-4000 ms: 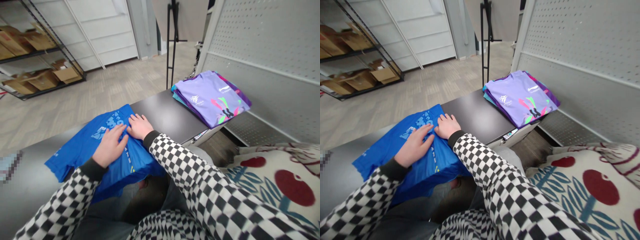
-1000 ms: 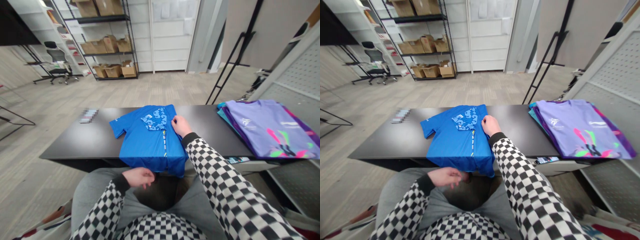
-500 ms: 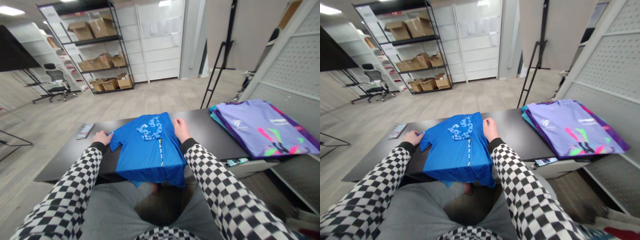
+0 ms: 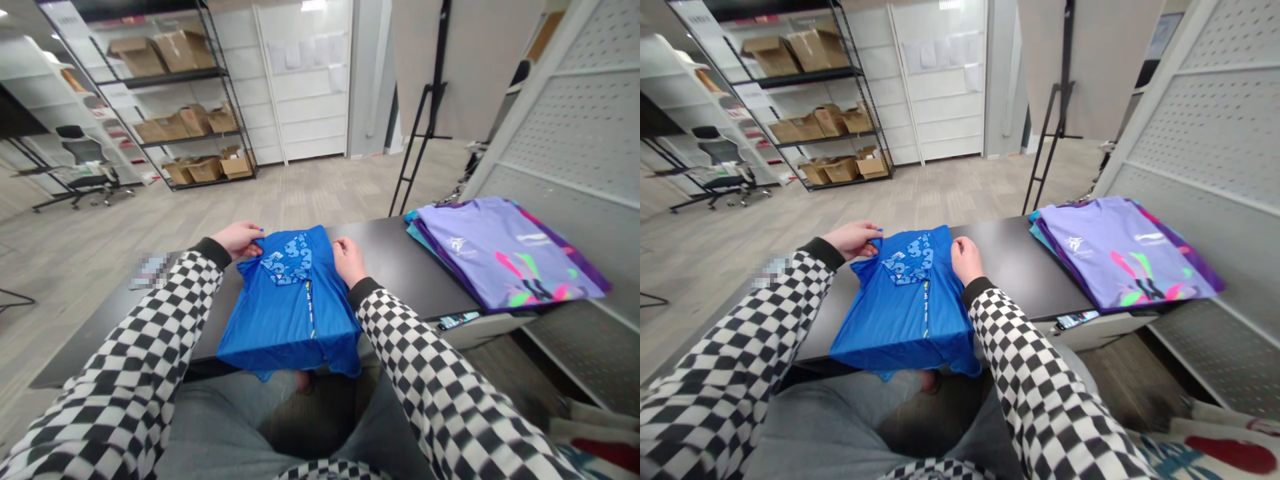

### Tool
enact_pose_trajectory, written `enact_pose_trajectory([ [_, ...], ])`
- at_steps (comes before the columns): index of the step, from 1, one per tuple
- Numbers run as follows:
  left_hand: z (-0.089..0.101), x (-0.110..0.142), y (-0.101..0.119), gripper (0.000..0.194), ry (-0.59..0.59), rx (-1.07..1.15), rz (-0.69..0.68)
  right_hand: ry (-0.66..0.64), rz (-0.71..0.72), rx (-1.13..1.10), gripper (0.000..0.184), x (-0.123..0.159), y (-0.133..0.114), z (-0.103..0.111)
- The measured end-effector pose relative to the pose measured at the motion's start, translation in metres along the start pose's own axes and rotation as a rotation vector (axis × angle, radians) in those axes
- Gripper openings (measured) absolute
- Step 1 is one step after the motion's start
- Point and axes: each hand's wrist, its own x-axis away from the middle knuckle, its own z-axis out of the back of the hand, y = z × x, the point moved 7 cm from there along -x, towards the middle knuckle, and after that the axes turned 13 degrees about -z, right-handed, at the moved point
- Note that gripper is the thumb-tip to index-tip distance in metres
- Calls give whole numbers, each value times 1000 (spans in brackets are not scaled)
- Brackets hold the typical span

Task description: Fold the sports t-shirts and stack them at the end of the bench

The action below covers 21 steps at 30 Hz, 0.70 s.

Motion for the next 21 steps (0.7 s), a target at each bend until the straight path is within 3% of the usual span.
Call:
enact_pose_trajectory([
  [3,-69,-28,19,34,-132,33,105,13,-23,10,28,0,1,2],
  [7,-155,-46,28,50,-223,41,122,-34,-15,52,31,2,-1,-1],
  [9,-185,-47,22,58,-255,37,118,-96,-27,82,33,4,0,-6],
  [11,-200,-46,14,58,-269,27,87,-130,-54,121,33,5,2,-11],
  [14,-182,-52,-2,46,-181,-30,-22,-109,-29,197,38,6,3,-14],
  [18,-104,-57,-36,33,34,-250,-200,-98,79,331,51,9,-1,-18],
  [21,-58,-52,-65,22,32,-434,-336,-163,102,463,45,14,-2,-25],
])
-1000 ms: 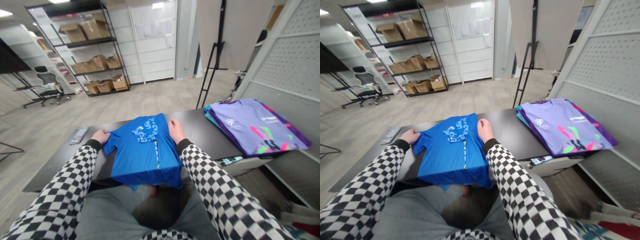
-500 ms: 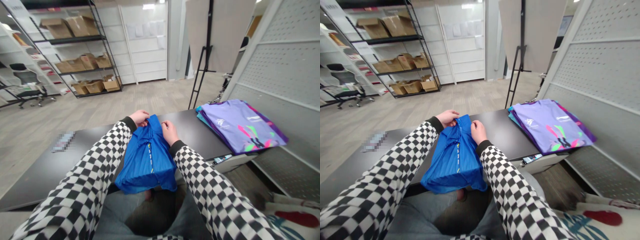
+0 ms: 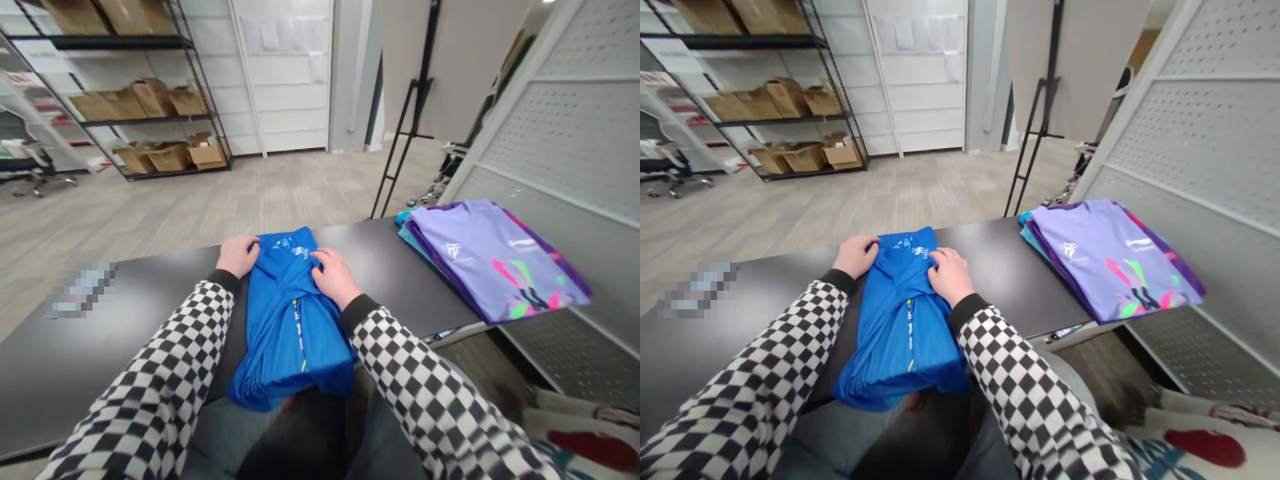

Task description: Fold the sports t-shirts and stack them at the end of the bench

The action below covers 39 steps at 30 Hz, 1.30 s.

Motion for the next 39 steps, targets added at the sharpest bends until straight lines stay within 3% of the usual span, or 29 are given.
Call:
enact_pose_trajectory([
  [5,5,5,-43,14,-106,-55,-99,-74,-21,103,39,2,-2,-3],
  [9,-2,-7,-51,12,-112,-93,-184,-74,-23,101,41,-1,0,0],
  [13,-2,-9,-56,21,-33,-183,-96,-66,-7,100,41,-3,2,0],
  [18,14,13,-27,36,142,-243,-59,-27,9,79,41,-2,0,1],
  [20,21,35,-7,31,182,-197,-78,13,27,26,40,-1,-3,7],
  [23,25,85,16,24,136,-77,-61,132,77,-67,35,6,-14,29],
  [25,25,124,29,24,61,-24,-83,226,146,-134,30,25,-29,48],
  [27,27,157,45,21,3,-4,-188,285,192,-244,27,57,-50,63],
  [29,31,183,62,23,-23,7,-318,234,193,-358,27,100,-75,64],
  [32,33,203,82,23,-74,-2,-412,-129,272,-291,25,177,-122,32],
  [34,32,208,89,21,-107,-28,-410,-280,280,-155,23,221,-140,11],
  [36,31,210,90,20,-109,-46,-371,-315,225,-68,20,243,-144,0],
  [39,31,210,87,21,-103,-56,-332,-245,67,-27,22,239,-133,1],
])
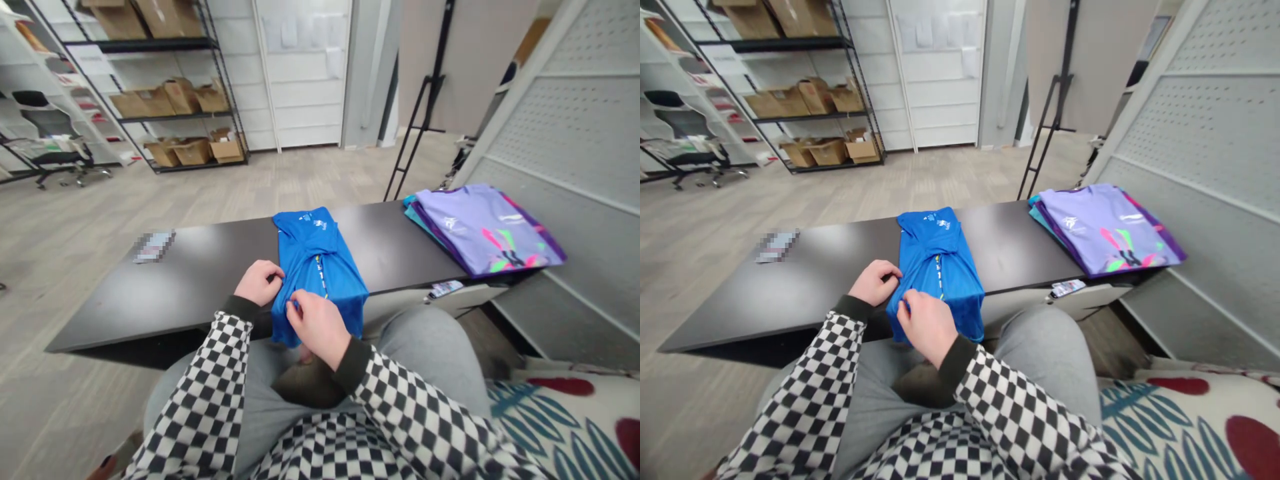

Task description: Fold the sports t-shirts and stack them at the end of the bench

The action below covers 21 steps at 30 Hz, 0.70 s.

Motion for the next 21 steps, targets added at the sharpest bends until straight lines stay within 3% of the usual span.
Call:
enact_pose_trajectory([
  [3,-1,-2,2,21,-30,-6,-42,24,-123,-79,26,-16,17,6],
  [5,1,-2,8,19,-47,1,-71,-116,-209,-244,24,-24,27,-6],
  [7,2,1,18,20,-70,4,-71,-343,-317,-467,34,-22,32,-29],
  [10,0,17,38,31,-87,-79,13,-556,-396,-756,55,-10,30,-53],
  [16,-3,60,73,34,68,-275,245,-665,-476,-1050,83,-1,32,-52],
  [18,-4,61,80,33,95,-241,271,-687,-501,-1114,76,-5,35,-50],
  [21,-5,51,91,33,89,-100,291,-739,-550,-1181,36,-10,40,-50],
])
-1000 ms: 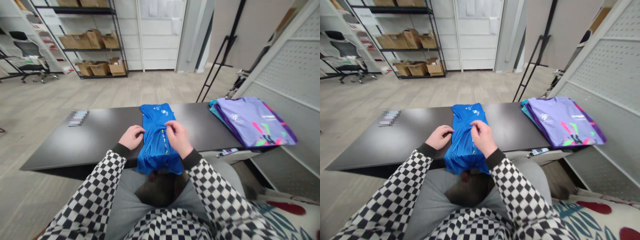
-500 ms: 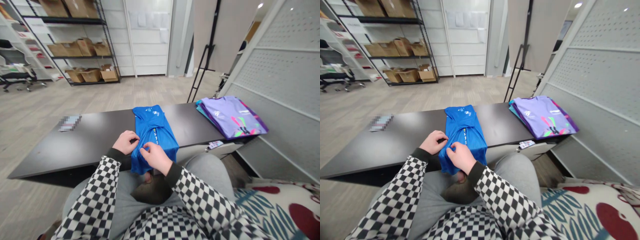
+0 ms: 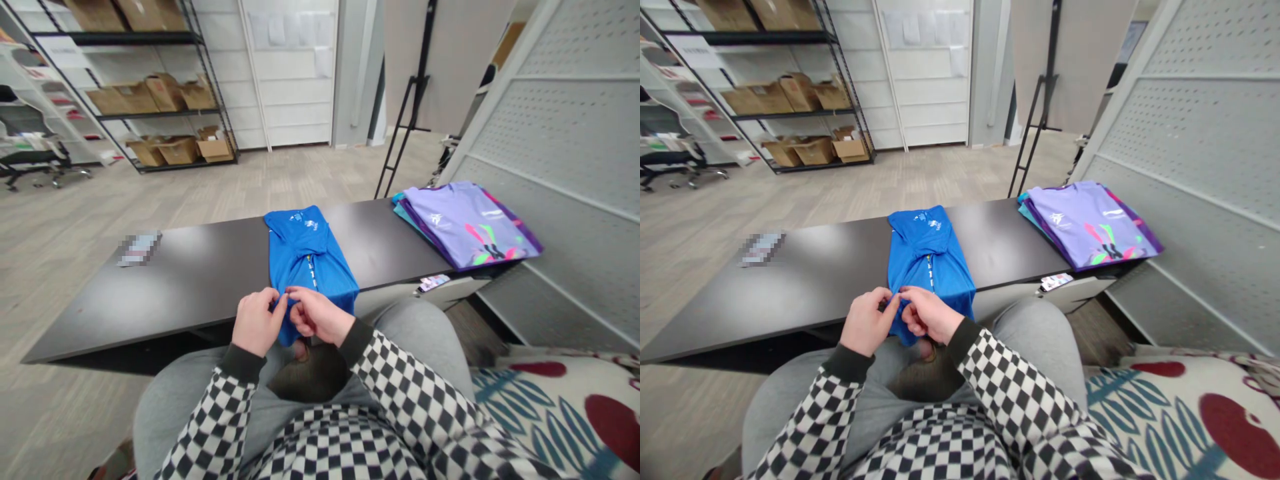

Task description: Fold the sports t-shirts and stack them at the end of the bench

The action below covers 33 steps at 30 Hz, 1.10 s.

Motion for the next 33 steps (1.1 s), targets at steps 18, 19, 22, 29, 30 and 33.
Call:
enact_pose_trajectory([
  [18,-8,-127,-67,38,-16,278,-194,699,406,901,38,25,-35,5],
  [19,-20,-138,-74,41,-72,199,-218,744,437,969,35,31,-37,2],
  [22,-50,-155,-93,48,-175,32,-222,832,506,1121,29,46,-43,-6],
  [29,-61,-150,-102,51,-188,-77,-234,662,604,806,31,56,-47,2],
  [30,-60,-150,-102,51,-196,-78,-223,608,562,674,30,52,-41,7],
  [33,-59,-151,-100,51,-205,-73,-202,459,404,286,30,36,-12,22],
])
